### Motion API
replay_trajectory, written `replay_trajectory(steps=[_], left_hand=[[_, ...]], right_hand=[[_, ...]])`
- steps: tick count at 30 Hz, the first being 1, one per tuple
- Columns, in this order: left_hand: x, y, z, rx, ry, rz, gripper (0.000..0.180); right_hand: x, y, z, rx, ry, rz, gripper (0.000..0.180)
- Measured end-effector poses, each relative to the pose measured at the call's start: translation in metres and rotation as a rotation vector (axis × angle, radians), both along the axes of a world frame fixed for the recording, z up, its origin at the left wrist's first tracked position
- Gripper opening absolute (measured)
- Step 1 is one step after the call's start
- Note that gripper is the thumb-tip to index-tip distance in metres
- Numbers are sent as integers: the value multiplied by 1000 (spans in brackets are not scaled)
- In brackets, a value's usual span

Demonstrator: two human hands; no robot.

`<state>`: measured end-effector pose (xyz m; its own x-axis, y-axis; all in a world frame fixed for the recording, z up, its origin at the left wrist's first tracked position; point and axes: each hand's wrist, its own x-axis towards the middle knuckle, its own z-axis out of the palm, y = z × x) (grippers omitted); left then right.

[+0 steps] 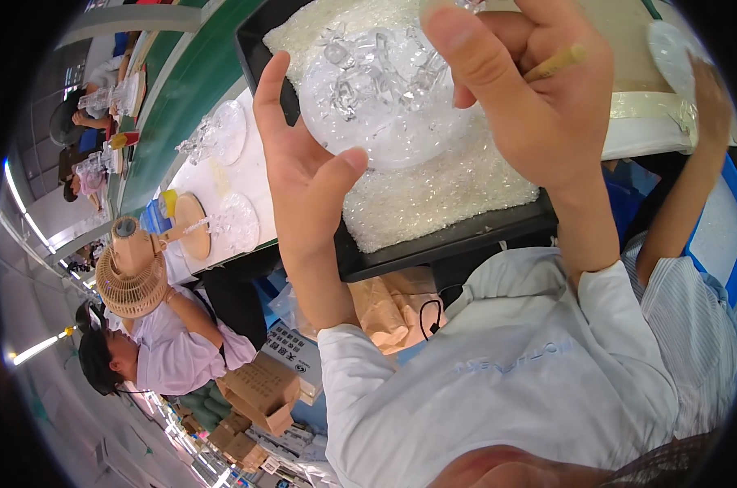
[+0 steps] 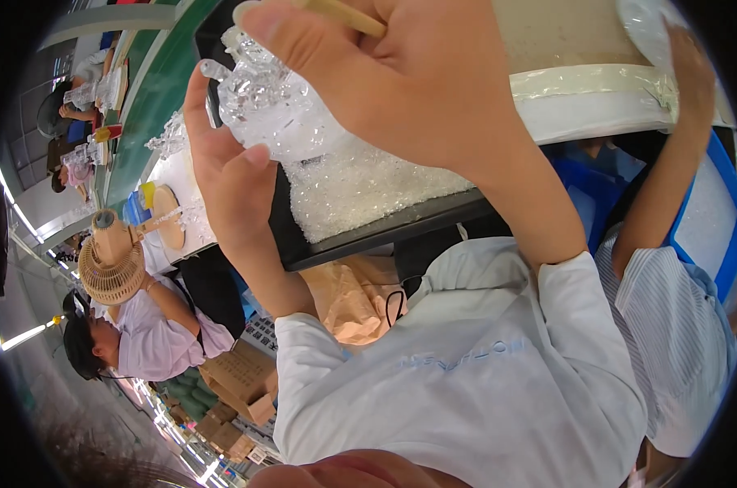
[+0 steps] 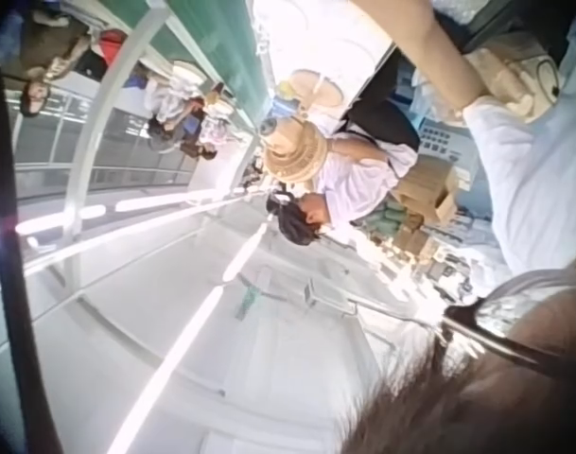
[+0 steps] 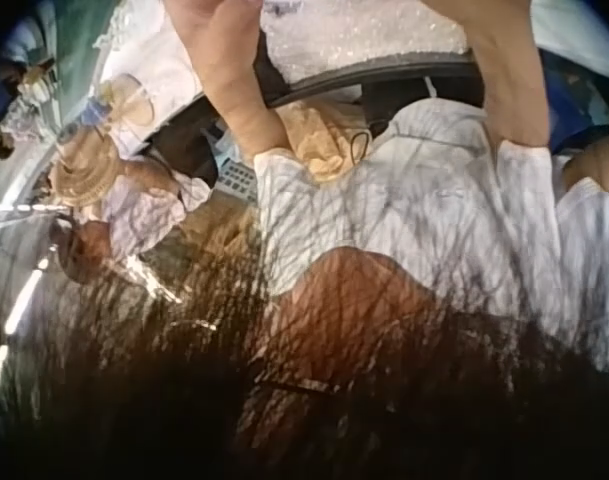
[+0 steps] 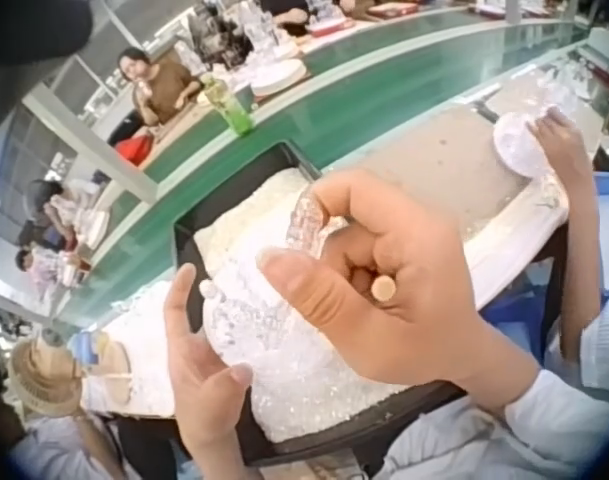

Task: Cleaning and inspecting translucent crystal-like lamp components at a factory workbench using a small pick tool.

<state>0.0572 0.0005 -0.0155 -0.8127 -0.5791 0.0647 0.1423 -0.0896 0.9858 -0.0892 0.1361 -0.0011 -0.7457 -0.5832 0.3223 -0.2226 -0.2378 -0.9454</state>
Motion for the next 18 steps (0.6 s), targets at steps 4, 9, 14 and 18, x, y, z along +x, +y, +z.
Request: replay_trajectory(steps=[4, 9, 14, 18], left_hand=[[0, 1, 0, -46, -31, 6, 93], [0, 0, -3, -58, 5, 18, 90], [-1, 0, -2, -43, 18, 26, 88], [1, -1, -2, -32, 23, 13, 89]], right_hand=[[6, 1, 8, -81, 140, 0, 24], [1, -2, -12, -55, 251, 5, 27], [9, 8, 16, -83, -29, 114, 28], [0, 1, -9, -58, 304, 27, 29]])
